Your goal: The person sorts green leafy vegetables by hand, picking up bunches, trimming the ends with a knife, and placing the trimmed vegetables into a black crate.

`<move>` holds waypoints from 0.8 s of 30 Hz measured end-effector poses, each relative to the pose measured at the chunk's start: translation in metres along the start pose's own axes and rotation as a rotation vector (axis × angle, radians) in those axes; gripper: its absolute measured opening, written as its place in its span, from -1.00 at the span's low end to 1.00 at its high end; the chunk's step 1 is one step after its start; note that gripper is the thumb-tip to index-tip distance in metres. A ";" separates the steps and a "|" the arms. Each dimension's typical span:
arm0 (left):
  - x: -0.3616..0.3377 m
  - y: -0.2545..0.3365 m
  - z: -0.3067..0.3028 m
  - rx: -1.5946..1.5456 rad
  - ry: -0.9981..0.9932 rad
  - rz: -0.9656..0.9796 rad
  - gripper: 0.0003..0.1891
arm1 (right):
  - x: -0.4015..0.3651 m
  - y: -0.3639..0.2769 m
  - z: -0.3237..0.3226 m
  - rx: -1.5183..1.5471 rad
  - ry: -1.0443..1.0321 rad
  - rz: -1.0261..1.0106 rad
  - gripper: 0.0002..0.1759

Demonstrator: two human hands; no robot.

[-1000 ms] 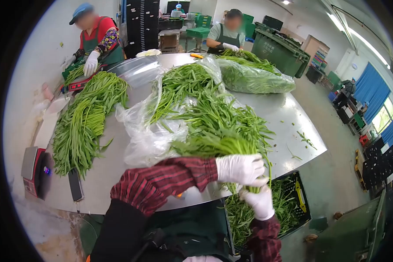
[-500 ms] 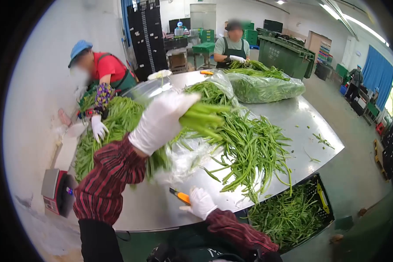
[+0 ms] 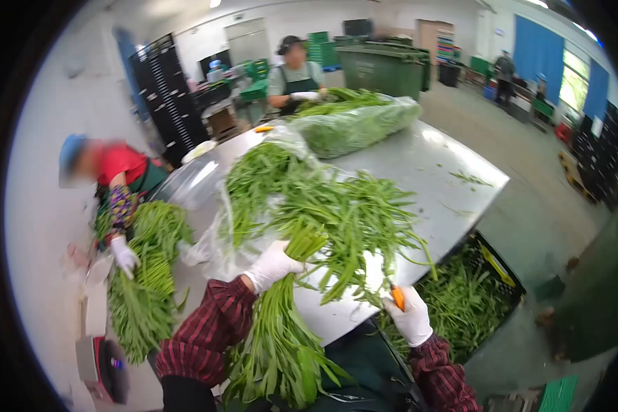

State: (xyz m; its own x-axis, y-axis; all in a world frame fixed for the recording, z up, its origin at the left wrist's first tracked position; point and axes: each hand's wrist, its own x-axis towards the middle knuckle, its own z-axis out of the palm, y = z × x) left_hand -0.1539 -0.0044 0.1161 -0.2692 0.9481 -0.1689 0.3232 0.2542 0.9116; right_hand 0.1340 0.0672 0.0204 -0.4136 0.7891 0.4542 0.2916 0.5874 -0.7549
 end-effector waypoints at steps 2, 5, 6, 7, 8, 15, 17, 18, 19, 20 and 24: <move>0.023 0.003 0.046 -0.021 -0.052 0.017 -0.70 | 0.003 -0.013 -0.018 -0.151 0.027 -0.086 -0.80; 0.048 0.005 0.105 0.053 -0.076 0.150 -0.69 | -0.005 0.002 -0.013 -0.210 0.120 -0.018 -0.76; 0.052 0.007 0.120 0.114 -0.093 0.117 -0.69 | -0.007 0.007 -0.013 -0.250 0.115 0.008 -0.76; 0.054 0.012 0.134 0.162 -0.089 0.119 -0.68 | -0.008 0.012 -0.013 -0.274 0.123 0.040 -0.76; 0.059 0.011 0.146 0.264 -0.080 0.168 -0.71 | -0.007 0.015 -0.013 -0.286 0.143 0.065 -0.76; 0.064 0.007 0.182 0.402 -0.072 0.265 -0.73 | -0.016 0.095 -0.002 -0.363 0.067 0.379 -0.76; 0.060 0.012 0.174 0.379 -0.072 0.225 -0.69 | -0.045 0.164 -0.007 -0.364 -0.217 0.612 -0.71; 0.057 0.013 0.172 0.393 -0.030 0.295 -0.73 | -0.056 0.179 -0.012 -0.432 -0.252 0.669 -0.70; 0.063 0.016 0.171 0.397 -0.026 0.299 -0.73 | -0.059 0.189 -0.015 -0.505 -0.288 0.721 -0.70; 0.064 0.013 0.171 0.457 -0.024 0.318 -0.75 | -0.059 0.164 -0.027 -0.478 -0.151 0.657 -0.72; 0.062 0.005 0.189 0.564 -0.009 0.339 -0.79 | -0.034 0.085 -0.040 -0.322 0.207 0.392 -0.78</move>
State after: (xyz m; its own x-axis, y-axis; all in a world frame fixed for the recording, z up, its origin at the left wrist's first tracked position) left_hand 0.0021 0.0916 0.0390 -0.0622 0.9942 0.0881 0.8154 -0.0003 0.5789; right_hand 0.2074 0.0979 -0.0404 -0.0515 0.9598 0.2759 0.6529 0.2414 -0.7180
